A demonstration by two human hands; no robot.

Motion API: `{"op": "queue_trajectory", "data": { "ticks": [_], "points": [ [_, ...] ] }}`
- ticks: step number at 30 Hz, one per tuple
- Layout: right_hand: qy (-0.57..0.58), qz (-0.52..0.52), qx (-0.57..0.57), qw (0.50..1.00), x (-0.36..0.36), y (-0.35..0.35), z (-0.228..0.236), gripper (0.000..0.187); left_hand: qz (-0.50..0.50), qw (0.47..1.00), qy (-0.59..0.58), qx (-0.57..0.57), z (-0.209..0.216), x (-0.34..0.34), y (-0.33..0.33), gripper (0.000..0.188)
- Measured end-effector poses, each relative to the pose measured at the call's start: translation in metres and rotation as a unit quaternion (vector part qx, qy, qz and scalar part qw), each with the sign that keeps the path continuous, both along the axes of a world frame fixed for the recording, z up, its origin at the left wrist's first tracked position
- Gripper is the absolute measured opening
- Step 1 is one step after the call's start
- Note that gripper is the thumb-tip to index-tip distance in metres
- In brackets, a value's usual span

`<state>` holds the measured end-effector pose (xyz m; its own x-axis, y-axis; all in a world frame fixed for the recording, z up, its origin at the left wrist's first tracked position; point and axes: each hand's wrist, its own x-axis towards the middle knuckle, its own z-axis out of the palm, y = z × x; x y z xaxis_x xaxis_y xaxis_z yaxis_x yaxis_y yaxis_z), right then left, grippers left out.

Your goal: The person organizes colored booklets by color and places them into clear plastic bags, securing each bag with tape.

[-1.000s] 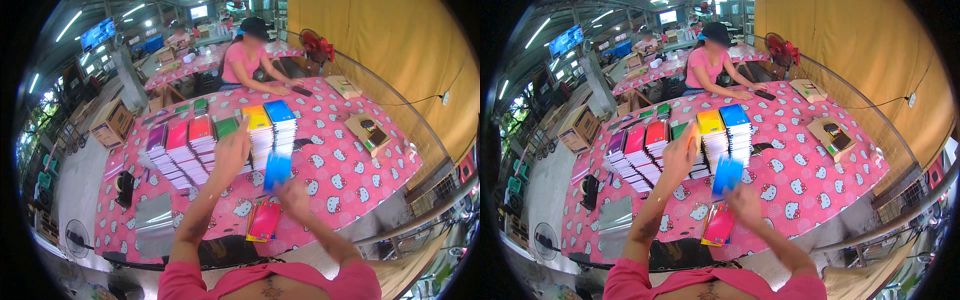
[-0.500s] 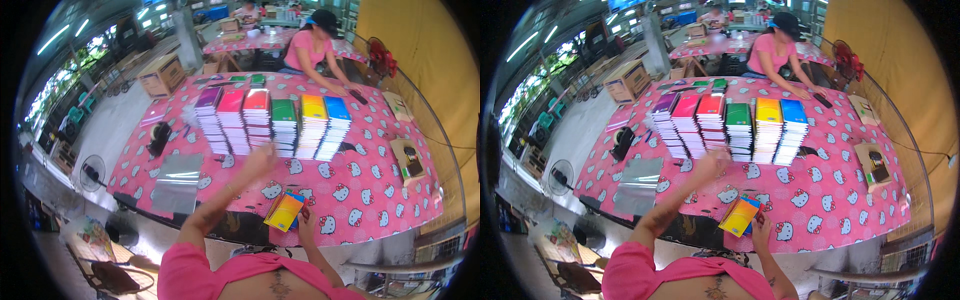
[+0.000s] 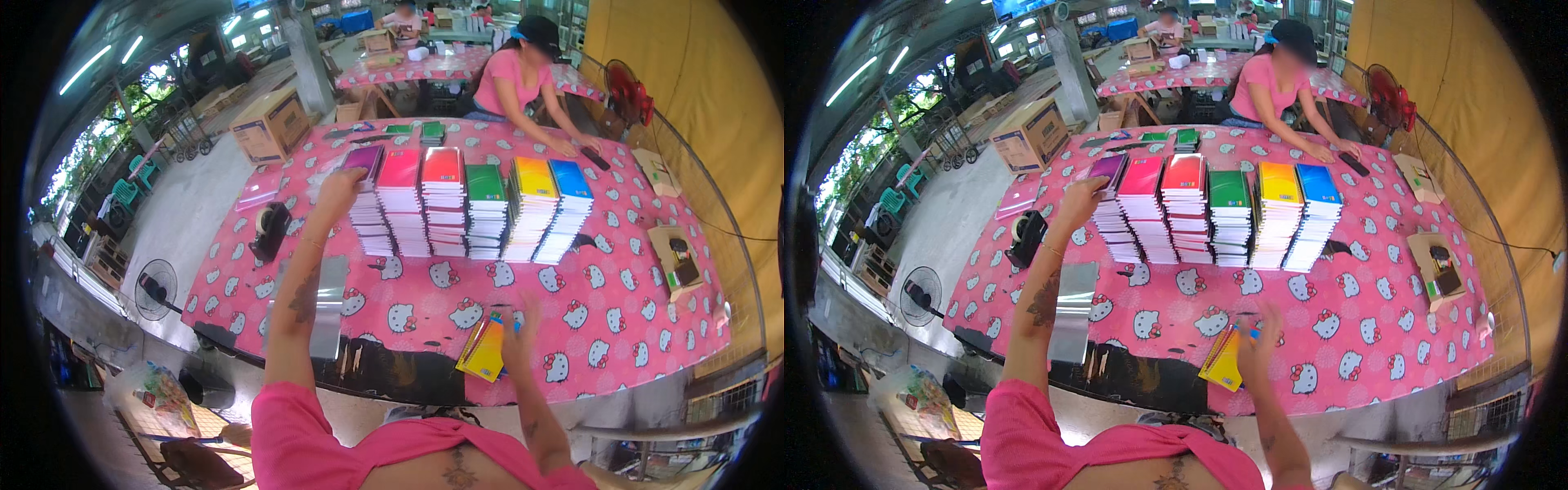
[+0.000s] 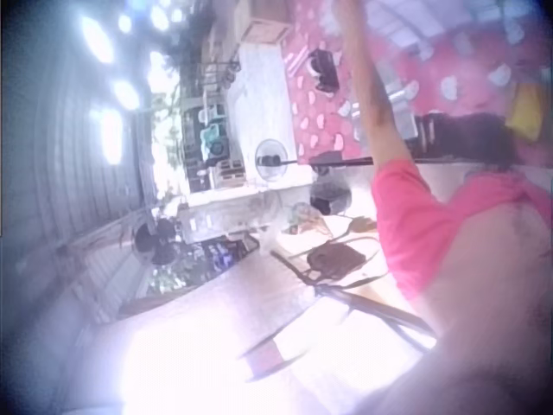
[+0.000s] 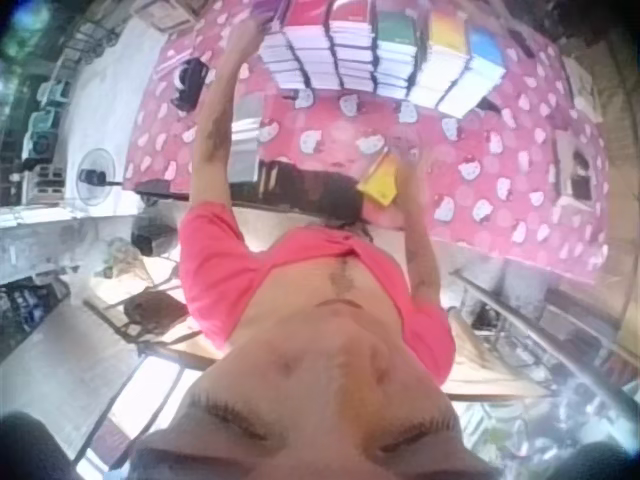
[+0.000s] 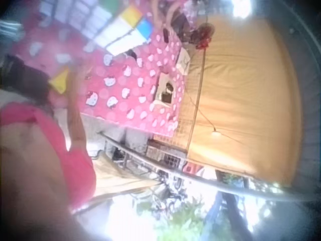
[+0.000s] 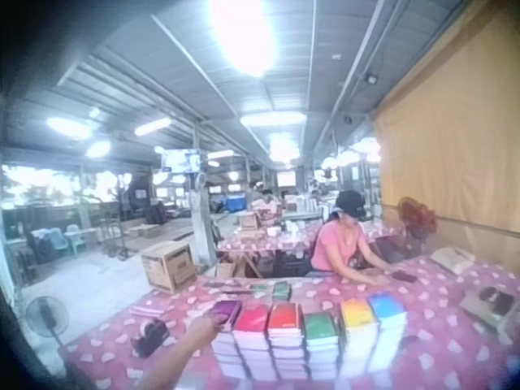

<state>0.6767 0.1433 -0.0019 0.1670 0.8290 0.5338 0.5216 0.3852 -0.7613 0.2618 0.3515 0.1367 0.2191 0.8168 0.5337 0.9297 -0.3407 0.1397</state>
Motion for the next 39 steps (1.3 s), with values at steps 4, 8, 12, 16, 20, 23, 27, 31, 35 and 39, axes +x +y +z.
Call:
{"op": "queue_trajectory", "data": {
  "ticks": [4,8,12,16,20,23,27,31,35,39],
  "points": [
    [-0.097,0.139,0.145,0.975,-0.100,0.093,0.101,0.052,0.028,0.980,-0.097,0.170,0.003,-0.003,-0.026,0.025],
    [-0.285,0.062,0.232,0.928,-0.166,0.186,0.116,0.045,-0.001,0.893,-0.412,0.182,0.005,0.020,-0.081,0.020],
    [-0.361,0.102,0.224,0.900,-0.180,0.224,0.104,0.038,-0.052,0.843,-0.512,0.157,0.003,0.010,-0.148,0.020],
    [-0.295,0.132,0.285,0.902,-0.176,0.182,0.135,0.034,0.000,0.837,-0.537,0.103,-0.005,-0.029,-0.182,0.021],
    [-0.239,0.075,0.312,0.917,-0.103,0.096,0.153,0.035,-0.036,0.828,-0.556,0.062,-0.005,-0.012,-0.194,0.025],
    [-0.260,-0.012,0.236,0.936,-0.018,0.031,0.130,0.036,-0.077,0.819,-0.568,-0.025,-0.003,0.037,-0.199,0.030],
    [-0.289,-0.011,0.112,0.951,0.030,-0.047,0.046,0.039,-0.186,0.923,-0.327,0.080,-0.034,0.122,-0.215,0.030],
    [-0.336,0.105,-0.059,0.934,0.032,-0.114,-0.057,0.036,-0.379,0.909,-0.170,0.004,-0.130,0.214,-0.241,0.037],
    [0.081,-0.058,-0.091,0.991,0.043,-0.104,-0.082,0.027,-0.363,0.929,-0.026,-0.069,-0.193,0.249,-0.269,0.044],
    [0.426,-0.020,-0.306,0.851,0.044,-0.057,-0.087,0.045,-0.144,0.956,-0.237,-0.099,-0.223,0.265,-0.225,0.056]
  ]
}}
